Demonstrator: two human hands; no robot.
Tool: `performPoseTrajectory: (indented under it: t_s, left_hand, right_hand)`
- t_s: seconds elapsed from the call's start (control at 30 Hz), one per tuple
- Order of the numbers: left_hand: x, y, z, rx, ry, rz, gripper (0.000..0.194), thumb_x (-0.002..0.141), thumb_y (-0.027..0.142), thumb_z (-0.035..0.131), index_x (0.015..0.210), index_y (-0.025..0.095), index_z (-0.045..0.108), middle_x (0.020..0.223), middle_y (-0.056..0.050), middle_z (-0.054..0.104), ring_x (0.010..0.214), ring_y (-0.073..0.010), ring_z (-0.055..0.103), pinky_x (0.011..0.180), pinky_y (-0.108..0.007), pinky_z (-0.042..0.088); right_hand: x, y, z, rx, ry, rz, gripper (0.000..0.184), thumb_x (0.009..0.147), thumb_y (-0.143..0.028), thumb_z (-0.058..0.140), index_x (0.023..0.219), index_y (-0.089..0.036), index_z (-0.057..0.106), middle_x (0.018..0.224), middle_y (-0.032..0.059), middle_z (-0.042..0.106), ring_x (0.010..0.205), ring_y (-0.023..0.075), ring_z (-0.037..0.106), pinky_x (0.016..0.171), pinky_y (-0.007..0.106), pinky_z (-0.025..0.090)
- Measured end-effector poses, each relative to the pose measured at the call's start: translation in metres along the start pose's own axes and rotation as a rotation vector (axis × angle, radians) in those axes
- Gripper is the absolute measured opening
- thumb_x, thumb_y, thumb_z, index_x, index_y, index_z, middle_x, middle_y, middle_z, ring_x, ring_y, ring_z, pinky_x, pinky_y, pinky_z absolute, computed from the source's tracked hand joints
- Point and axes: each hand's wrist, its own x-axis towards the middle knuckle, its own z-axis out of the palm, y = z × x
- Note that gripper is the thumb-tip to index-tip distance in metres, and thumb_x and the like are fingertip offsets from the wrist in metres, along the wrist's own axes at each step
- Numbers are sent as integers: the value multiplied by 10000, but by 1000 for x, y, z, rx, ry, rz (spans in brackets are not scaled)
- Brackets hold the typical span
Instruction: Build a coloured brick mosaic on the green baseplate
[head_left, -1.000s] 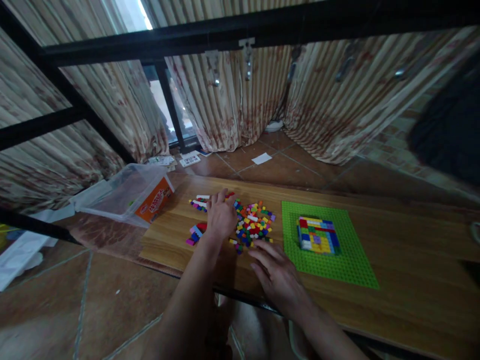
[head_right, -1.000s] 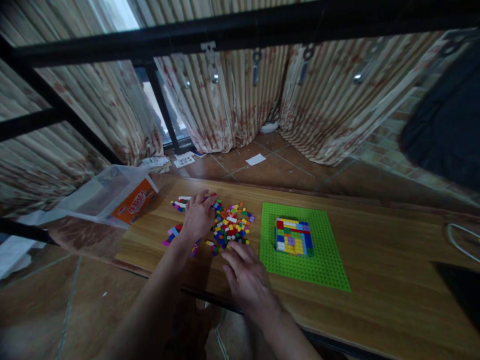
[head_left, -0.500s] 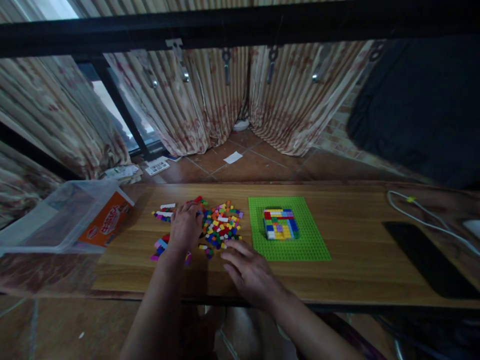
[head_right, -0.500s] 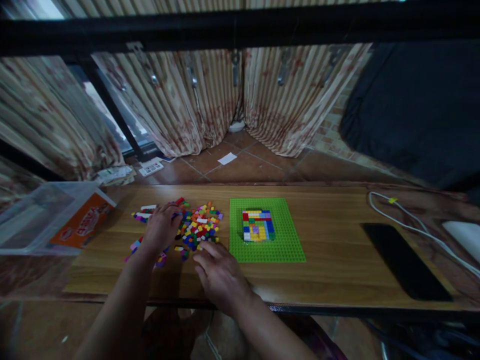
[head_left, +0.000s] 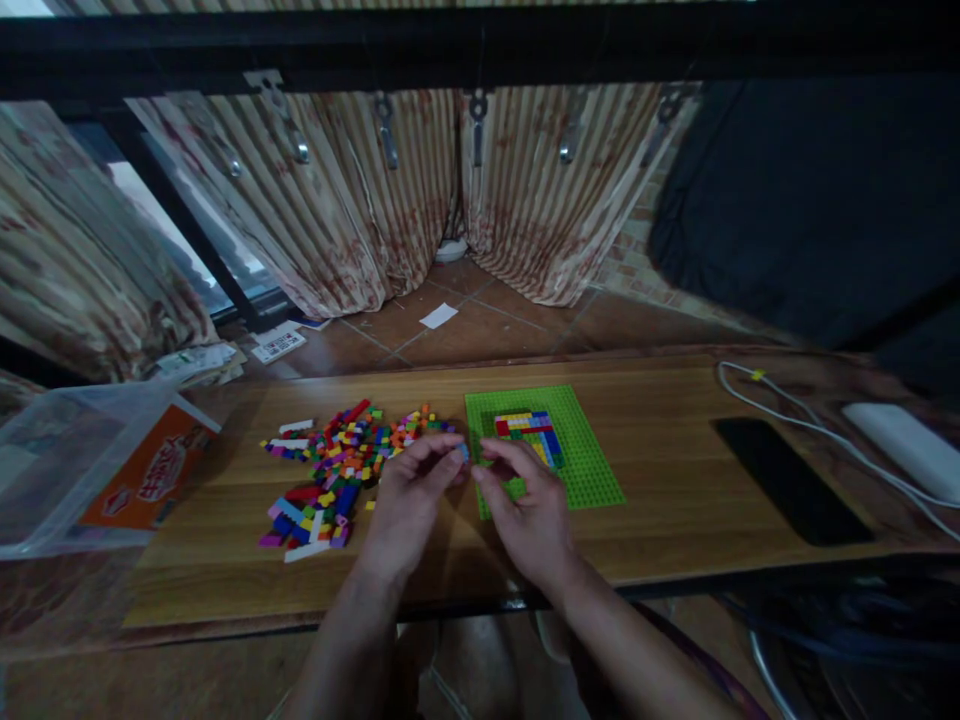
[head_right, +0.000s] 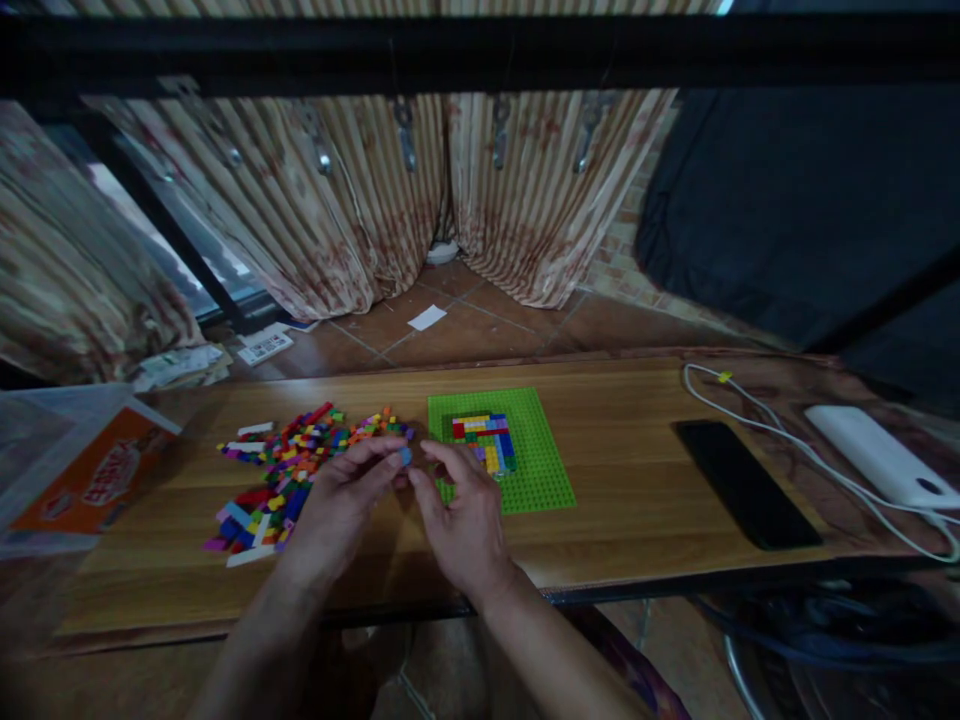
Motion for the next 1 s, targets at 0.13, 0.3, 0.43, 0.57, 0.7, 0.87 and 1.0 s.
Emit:
performPoseTrajectory:
  t_s: [0.13, 0.3, 0.43, 0.57, 0.7, 0.87, 1.0]
  left_hand:
    - [-3, -4, 20, -327, -51, -166, 247, 631, 228, 784, 852, 152, 706, 833, -12, 690, 753, -109, 625, 755, -252, 510]
    - [-3, -8, 27, -395, -94, -223, 246, 614, 180, 779, 837, 134, 685, 819, -24, 694, 748, -109, 639, 777, -262, 519]
    - [-2, -14, 35, -293, -94, -214, 251, 629, 202, 753, 858, 143, 667, 834, -21, 683, 762, -120, 637, 773, -278, 520]
    - [1, -22, 35, 124, -43, -61, 175, 733, 215, 634, 894, 158, 676, 772, -4, 656, 691, -125, 605, 655, -241, 479]
    - [-2, -23, 32, 501, -144, 88, 233, 799, 210, 546, 960, 196, 713, 713, 13, 636, 655, -132, 571, 615, -235, 425]
    - [-11, -23, 38, 603, -248, 123, 335, 820, 192, 514, 1111, 198, 680, 655, 23, 612, 624, -144, 564, 627, -253, 424]
    - [-14, -28, 44, 613, -291, 145, 367, 836, 204, 506, 1177, 182, 639, 651, 20, 612, 626, -152, 574, 642, -260, 436]
  right_hand:
    - [4, 9, -12, 16, -37, 3, 205, 880, -242, 584, 1076, -250, 646, 989, 39, 656, 871, 158, 624, 774, 309, 526]
    - [6, 15, -26, -4, -105, -4, 180, 873, -228, 588, 1035, -260, 660, 975, 29, 651, 894, 165, 624, 783, 309, 520]
    - [10, 17, -41, -72, -158, -17, 124, 875, -218, 585, 966, -250, 664, 969, 28, 648, 926, 173, 619, 818, 318, 505]
    - [13, 26, -58, -236, -183, -21, 113, 877, -219, 588, 953, -250, 666, 1011, 33, 635, 984, 196, 597, 884, 367, 483]
    - [13, 38, -68, -387, -202, -59, 142, 864, -226, 600, 976, -250, 684, 1099, 56, 604, 1068, 239, 557, 941, 437, 467]
    - [13, 43, -63, -497, -225, -97, 168, 840, -184, 614, 975, -237, 699, 1119, 77, 590, 1084, 267, 529, 933, 468, 483]
    - [14, 43, -60, -540, -208, -116, 183, 826, -145, 607, 951, -233, 707, 1106, 85, 593, 1086, 276, 518, 922, 470, 490]
